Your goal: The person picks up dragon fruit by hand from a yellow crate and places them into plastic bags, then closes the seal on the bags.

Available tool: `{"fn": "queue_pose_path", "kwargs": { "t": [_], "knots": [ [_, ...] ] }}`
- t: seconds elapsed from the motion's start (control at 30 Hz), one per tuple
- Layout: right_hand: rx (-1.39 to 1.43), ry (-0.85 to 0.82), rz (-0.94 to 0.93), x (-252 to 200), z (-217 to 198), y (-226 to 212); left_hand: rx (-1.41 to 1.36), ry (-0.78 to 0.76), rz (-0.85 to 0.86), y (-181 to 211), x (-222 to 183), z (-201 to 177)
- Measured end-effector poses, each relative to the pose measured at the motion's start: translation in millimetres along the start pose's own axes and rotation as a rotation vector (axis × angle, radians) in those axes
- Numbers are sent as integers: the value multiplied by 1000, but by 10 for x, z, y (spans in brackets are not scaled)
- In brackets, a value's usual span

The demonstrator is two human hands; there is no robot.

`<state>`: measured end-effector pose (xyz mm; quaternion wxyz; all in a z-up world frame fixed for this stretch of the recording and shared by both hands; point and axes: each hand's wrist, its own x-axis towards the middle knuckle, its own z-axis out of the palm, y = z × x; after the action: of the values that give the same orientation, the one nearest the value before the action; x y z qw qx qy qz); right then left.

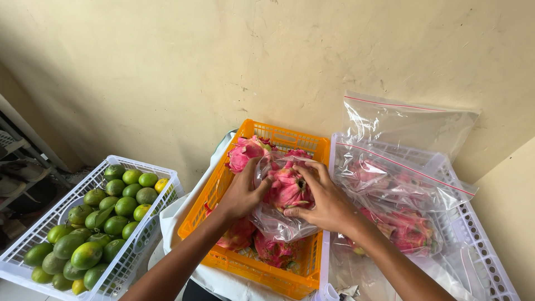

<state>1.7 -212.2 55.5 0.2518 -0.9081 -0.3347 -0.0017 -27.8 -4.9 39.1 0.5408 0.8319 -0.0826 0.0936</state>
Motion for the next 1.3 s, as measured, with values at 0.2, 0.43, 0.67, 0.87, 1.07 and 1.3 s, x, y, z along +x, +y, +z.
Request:
{"fn": "queue_pose_path", "kwargs": {
  "t": [0.2, 0.43, 0.67, 0.87, 1.07, 1.3],
  "knots": [
    [-79, 182, -54, -14, 126, 52, 15, -24, -43, 139, -75, -37],
    [-294, -36, 61, 34, 169, 3, 160, 4, -1, -131, 43, 70],
    [-304, 599, -420, 177, -180, -399, 130, -69, 67, -135, 34, 49],
    [32, 109, -212, 991, -73, -608, 63, -39, 128, -277, 41, 116],
    [-256, -346, 77, 1713, 460, -590, 88, -2, 257, -208, 72, 79],
    [-487, -239, 83, 2013, 930, -338, 114, -47, 161, -862, 255, 285]
  ]
}}
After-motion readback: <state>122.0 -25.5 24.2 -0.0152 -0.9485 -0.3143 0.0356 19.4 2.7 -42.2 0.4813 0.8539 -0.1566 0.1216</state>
